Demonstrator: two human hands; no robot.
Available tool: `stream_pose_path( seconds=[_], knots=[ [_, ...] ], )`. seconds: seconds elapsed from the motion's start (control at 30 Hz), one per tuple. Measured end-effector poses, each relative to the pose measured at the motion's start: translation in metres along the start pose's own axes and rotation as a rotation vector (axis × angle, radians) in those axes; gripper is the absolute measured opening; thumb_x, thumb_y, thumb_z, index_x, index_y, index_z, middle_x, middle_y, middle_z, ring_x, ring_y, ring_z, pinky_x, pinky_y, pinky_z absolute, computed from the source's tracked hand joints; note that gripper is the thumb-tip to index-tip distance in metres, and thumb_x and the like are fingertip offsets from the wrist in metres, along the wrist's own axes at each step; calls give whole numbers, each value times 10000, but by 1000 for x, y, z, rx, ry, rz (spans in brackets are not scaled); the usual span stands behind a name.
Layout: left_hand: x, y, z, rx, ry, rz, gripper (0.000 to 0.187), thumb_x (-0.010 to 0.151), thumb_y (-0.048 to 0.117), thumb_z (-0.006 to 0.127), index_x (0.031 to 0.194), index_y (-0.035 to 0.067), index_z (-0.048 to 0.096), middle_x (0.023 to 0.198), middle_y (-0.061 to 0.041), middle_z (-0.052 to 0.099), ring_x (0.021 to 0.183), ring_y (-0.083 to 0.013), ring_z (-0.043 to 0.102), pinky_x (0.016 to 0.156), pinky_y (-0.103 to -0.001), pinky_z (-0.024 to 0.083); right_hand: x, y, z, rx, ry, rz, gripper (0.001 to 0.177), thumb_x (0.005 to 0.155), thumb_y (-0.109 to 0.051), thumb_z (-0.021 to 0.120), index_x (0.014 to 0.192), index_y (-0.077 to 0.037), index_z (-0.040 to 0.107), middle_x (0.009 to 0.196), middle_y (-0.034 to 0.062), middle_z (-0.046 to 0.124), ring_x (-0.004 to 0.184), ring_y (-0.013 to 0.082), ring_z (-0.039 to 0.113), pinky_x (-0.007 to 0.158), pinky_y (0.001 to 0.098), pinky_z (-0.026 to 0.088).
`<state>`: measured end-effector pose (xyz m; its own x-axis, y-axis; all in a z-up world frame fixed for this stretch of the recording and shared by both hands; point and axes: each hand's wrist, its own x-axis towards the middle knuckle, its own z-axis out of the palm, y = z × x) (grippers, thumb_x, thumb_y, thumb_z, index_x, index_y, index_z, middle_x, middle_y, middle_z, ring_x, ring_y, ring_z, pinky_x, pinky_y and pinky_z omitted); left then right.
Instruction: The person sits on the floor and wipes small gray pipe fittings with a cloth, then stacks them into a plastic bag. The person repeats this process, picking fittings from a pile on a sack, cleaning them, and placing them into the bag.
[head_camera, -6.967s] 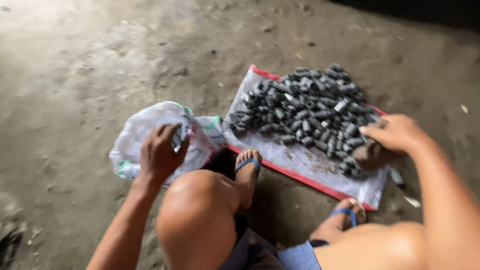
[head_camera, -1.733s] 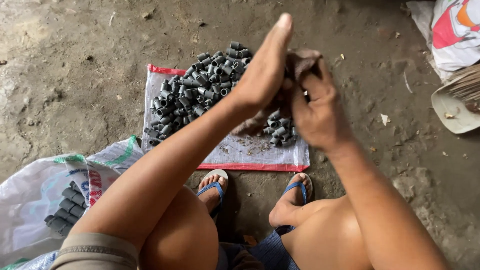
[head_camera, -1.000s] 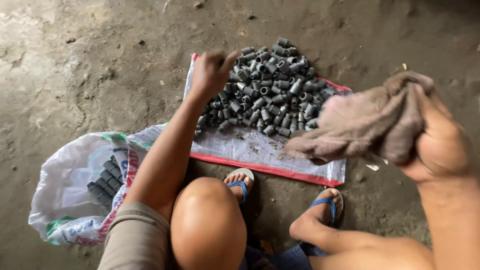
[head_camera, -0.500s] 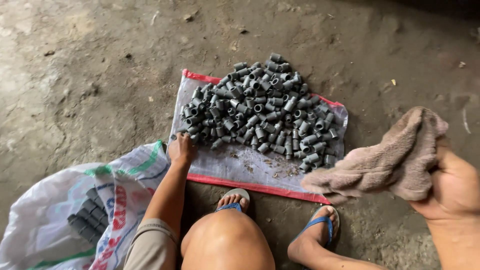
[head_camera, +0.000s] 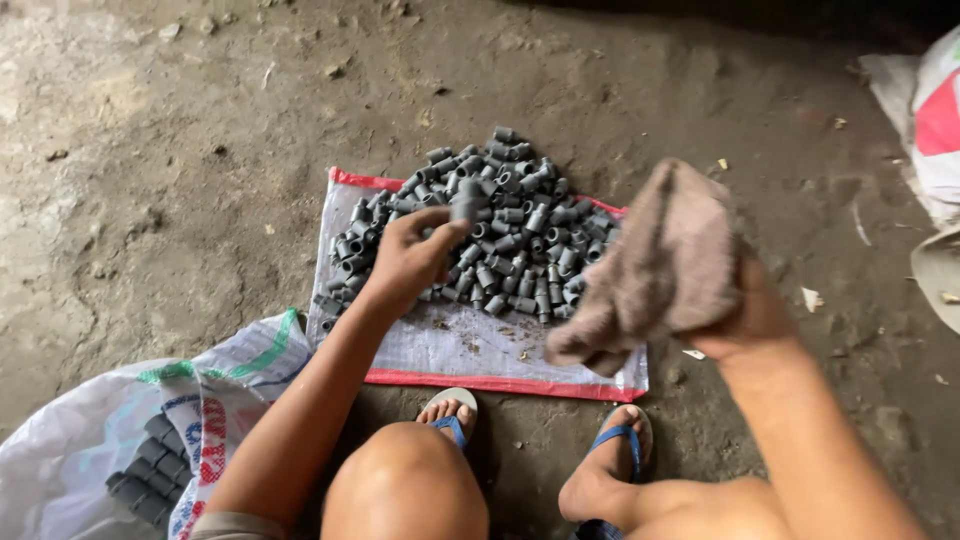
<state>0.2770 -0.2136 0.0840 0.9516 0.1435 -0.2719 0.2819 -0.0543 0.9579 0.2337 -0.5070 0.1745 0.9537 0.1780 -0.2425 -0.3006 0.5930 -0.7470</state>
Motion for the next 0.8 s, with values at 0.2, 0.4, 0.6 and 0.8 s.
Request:
stream_pose_path(
  seconds=[0.2,0.4,0.6,0.8],
  knots=[
    [-36,83,67,312,-452,885,394,672,50,634,1049,31,747,903,-153,703,824,-450,720,733,-470,598,25,33,26,-498,185,-312,372,928,-269,790,776,-25,554,547,260,611,380,382,654,294,446,510],
    [-40,154,46,862,-431,961,153,795,158,727,900,87,813,681,-144,725,683,-426,719,607,-532,552,3,22,41,-1054,290,-572,295,944,-485,716,999,-197,681,866,75,744,963,305,754,818,413,593],
    [-69,140,77,299,-466,663,305,919,236,705,1177,77,742,741,-98,737,597,-159,620,554,-314,509,5,14,13,-1013,212,-600,499,1055,-506,462,1026,-68,700,929,210,729,990,382,699,863,495,564],
    [-82,108,90,99,-467,606,473,851,300,850,1217,31,715,762,-135,665,450,-170,643,441,-267,528,17,30,-24,-797,265,-464,554,1066,-472,457,961,-1,729,862,237,719,865,296,667,807,446,567]
  ],
)
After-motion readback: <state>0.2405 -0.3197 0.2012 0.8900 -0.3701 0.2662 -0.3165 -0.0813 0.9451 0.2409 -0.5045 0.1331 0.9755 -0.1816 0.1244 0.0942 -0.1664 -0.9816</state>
